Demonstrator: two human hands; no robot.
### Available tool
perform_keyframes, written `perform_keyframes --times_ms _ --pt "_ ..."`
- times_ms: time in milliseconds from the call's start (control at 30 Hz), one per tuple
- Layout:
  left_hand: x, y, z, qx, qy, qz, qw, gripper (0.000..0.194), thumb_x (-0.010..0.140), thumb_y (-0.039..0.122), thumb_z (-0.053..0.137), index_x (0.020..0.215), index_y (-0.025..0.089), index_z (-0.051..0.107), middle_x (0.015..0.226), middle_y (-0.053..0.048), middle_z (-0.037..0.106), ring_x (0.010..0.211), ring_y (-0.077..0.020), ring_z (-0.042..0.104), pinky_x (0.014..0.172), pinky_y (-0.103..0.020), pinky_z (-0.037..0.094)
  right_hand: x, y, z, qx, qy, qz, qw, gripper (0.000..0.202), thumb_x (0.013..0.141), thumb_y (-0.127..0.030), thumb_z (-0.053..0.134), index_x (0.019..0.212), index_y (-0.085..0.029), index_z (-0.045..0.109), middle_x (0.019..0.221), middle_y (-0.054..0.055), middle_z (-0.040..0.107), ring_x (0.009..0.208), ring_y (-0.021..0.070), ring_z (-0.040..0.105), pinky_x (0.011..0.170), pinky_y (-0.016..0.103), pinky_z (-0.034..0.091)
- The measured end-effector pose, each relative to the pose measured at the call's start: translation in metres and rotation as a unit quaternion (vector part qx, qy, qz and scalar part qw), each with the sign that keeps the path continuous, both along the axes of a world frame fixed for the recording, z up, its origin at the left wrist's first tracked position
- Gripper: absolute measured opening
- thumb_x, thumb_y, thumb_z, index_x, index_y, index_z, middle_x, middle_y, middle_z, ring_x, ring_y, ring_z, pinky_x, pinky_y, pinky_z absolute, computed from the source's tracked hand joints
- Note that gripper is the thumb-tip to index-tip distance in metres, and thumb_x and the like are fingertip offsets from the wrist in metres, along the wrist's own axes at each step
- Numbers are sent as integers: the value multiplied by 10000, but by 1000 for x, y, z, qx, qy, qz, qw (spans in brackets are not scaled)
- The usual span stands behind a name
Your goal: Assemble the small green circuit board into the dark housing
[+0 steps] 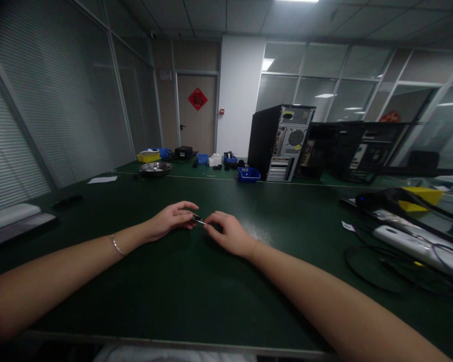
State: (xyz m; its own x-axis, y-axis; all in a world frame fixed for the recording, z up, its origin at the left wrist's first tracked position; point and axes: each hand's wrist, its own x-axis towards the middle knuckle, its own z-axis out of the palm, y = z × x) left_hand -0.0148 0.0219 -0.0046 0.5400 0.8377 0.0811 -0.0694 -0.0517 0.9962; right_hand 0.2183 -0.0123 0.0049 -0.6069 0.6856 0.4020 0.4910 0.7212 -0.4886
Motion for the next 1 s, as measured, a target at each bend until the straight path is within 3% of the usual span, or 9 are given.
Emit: perform_keyframes --times_ms 133,267,500,767,1000 --pt "3 -2 -2 -31 -44 53 997 345 821 214 672 1098 152 476 909 -76 677 859 -185 689 863 -378 522 0 1 0 1 -2 -3 1000 161 922 -268 512 965 -176 637 878 41 595 778 152 553 690 270 428" --pt "5 -1 -5 -29 -82 57 995 343 779 192 713 1016 164 467 886 -32 632 903 -193 685 909 -397 509 -1 0 0 2 -1 5 1000 170 925 -277 508 971 -176 637 877 39 595 774 149 550 688 265 429" --pt "6 1 -7 7 -23 107 994 385 711 223 755 996 156 505 887 -26 603 828 -155 640 763 -302 496 -2 2 -2 3 -2 17 1000 175 927 -280 509 1000 -183 635 899 41 599 801 154 556 705 270 437" --pt "6 -2 -1 39 15 60 997 345 767 240 692 1065 152 543 1016 -70 619 785 -125 569 703 -268 445 -1 1 -1 2 -4 15 1000 167 924 -276 512 994 -182 632 905 44 598 802 157 561 710 277 441" --pt "3 -5 3 78 88 40 992 381 834 341 609 1163 150 590 826 -15 570 703 -126 509 666 -274 418 -1 -1 2 7 11 -14 1000 175 933 -268 492 991 -179 631 919 47 600 821 157 562 724 274 440"
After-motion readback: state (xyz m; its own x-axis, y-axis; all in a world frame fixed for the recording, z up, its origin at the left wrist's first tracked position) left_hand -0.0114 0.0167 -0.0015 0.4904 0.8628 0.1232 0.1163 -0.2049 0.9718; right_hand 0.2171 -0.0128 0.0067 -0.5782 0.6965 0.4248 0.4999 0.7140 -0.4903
